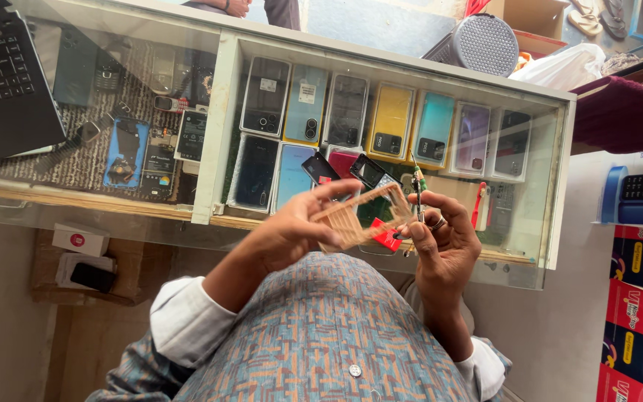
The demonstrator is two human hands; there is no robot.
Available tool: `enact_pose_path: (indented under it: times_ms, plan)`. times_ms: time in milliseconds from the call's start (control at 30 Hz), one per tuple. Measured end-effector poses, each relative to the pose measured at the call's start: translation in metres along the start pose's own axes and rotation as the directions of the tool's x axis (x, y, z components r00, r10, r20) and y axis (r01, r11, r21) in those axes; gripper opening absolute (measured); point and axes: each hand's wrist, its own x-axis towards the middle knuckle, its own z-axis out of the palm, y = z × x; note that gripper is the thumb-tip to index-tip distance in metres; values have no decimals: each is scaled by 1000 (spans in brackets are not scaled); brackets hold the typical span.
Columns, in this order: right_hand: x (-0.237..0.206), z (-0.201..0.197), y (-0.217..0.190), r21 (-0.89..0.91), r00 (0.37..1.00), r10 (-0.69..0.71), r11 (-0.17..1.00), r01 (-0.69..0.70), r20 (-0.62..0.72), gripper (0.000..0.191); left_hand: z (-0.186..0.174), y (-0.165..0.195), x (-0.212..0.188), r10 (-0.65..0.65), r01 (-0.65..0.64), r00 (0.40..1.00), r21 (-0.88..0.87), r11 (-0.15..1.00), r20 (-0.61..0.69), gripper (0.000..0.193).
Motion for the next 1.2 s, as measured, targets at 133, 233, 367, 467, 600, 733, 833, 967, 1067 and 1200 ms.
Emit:
enact_pose_path:
  times_ms: [133,233,367,467,600,733,833,967,1067,1200]
  plan:
    - [-2,-2,-4,-27,996,-83,996,83,-12,47,4,-17,0,-116,115,983,13,993,139,74]
    - [-1,-2,-10,-13,994,-111,994,111,-13,47,8,-21,8,-54,62,987,-49,997,148,60]
    - [0,2,-22,-63,990,-138,988,138,0,45,11,-13,19,85,-83,996,-65,994,37,52]
    - [-2,7,-31,-140,990,-139,980,139,12,45,12,-4,18,159,-158,987,34,987,-27,50]
    - [-4,15,-36,-251,980,-179,948,194,81,46,16,-8,11,255,-251,965,60,966,-61,69]
    - [-3,26,-34,-357,950,-262,882,308,171,47,16,-17,11,343,-345,937,-23,938,-68,56]
    - [-1,33,-34,-361,935,-284,866,345,214,47,16,-20,13,358,-355,925,47,934,-123,53]
    - [2,41,-37,-417,937,-258,844,337,234,46,19,-15,14,321,-333,939,-81,940,-126,64]
    - [5,45,-37,-442,955,-202,852,281,217,44,24,-10,11,346,-349,937,-79,934,-52,68]
    - [9,50,-36,-518,930,-276,773,365,243,45,28,-6,8,371,-369,928,-141,919,-11,76]
